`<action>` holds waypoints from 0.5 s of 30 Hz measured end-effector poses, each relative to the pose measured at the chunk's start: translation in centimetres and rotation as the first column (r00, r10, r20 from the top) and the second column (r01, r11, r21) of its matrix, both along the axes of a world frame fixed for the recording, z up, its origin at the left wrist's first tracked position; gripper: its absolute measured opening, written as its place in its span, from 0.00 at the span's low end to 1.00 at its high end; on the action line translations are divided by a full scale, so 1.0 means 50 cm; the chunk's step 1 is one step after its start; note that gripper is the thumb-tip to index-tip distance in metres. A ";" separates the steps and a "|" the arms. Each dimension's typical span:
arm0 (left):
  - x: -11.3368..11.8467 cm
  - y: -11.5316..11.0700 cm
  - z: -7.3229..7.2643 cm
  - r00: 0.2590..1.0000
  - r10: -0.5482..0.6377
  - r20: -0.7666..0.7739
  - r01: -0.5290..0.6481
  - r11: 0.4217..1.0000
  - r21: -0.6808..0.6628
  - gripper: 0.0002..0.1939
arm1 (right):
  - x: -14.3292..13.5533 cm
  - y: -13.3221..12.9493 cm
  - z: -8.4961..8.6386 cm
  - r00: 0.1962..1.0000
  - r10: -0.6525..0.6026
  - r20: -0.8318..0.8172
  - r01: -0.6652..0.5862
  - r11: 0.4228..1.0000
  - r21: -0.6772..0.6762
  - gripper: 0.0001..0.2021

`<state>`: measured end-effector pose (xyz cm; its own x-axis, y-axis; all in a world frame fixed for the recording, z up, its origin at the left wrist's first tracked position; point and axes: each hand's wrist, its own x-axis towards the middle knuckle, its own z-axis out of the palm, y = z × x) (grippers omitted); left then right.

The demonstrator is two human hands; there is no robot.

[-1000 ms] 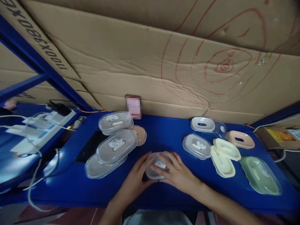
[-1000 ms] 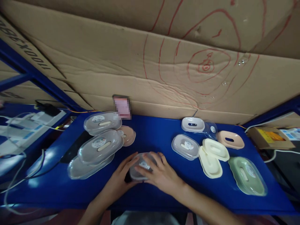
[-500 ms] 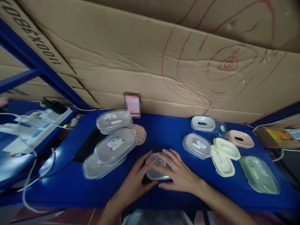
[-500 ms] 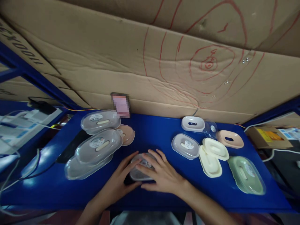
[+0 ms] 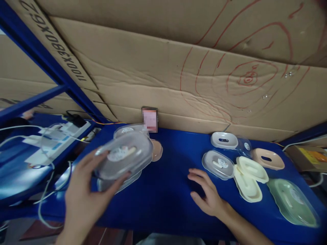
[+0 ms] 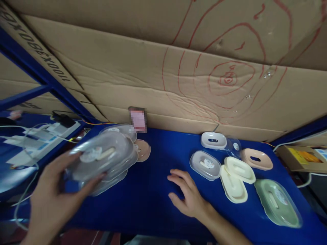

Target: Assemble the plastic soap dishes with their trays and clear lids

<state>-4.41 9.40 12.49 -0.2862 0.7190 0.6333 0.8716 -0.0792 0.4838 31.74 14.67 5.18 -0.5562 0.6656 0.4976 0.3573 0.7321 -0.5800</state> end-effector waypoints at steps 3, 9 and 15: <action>-0.068 0.063 0.013 0.996 -0.018 -0.084 0.018 1.000 -0.001 0.35 | -0.008 0.000 0.002 0.997 0.021 0.069 -0.021 1.000 0.006 0.22; -0.127 0.114 -0.016 0.979 -0.151 -0.133 0.143 0.987 -0.070 0.33 | -0.011 0.006 -0.002 0.994 0.003 0.106 -0.002 1.000 -0.016 0.22; -0.133 0.117 -0.040 0.968 -0.219 -0.119 0.210 0.974 -0.084 0.33 | -0.011 0.011 -0.009 0.993 0.024 0.119 -0.016 0.998 -0.065 0.22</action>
